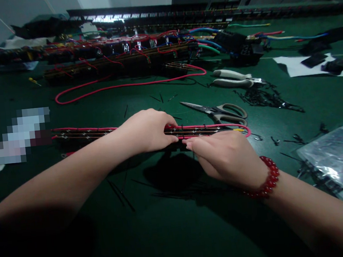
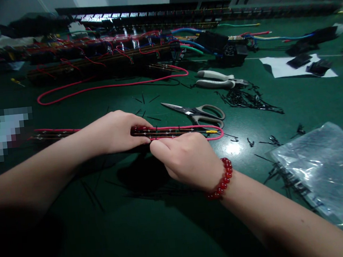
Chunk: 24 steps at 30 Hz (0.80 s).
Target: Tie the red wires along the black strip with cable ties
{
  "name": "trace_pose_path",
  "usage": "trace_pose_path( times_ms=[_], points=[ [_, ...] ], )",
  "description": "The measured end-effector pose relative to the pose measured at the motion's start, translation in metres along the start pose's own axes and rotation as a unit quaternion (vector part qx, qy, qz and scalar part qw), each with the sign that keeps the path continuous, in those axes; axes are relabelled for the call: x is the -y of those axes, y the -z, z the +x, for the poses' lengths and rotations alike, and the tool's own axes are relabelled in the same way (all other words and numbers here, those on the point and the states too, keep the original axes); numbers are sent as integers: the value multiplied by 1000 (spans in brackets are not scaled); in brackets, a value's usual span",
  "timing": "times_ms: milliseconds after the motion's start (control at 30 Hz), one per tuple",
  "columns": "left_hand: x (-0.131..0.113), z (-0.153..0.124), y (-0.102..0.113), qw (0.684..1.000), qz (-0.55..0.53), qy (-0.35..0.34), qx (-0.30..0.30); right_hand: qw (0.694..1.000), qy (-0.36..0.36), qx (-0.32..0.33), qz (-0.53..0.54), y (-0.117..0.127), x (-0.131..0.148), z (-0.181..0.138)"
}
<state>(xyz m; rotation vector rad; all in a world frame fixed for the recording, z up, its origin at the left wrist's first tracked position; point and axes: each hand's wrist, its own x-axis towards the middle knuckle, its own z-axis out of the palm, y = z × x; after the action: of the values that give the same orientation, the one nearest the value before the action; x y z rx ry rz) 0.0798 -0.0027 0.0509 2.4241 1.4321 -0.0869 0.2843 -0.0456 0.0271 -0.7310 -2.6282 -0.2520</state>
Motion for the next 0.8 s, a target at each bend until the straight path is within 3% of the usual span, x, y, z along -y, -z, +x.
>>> trace_pose_path(
  times_ms=[267,533,667,800],
  points=[
    [-1,-1,1,1000,3,0,6,998,-62,-7,-11,-4,0,-3],
    [0,-1,0,1000,2,-5,2,999,-41,-4,-16,-3,0,-3],
    [0,-1,0,1000,2,-11,1,998,-46,-2,43,-2,-2,-2],
    [0,-1,0,1000,-10,-11,-1,986,-80,-52,134,-4,-6,-1]
  ],
)
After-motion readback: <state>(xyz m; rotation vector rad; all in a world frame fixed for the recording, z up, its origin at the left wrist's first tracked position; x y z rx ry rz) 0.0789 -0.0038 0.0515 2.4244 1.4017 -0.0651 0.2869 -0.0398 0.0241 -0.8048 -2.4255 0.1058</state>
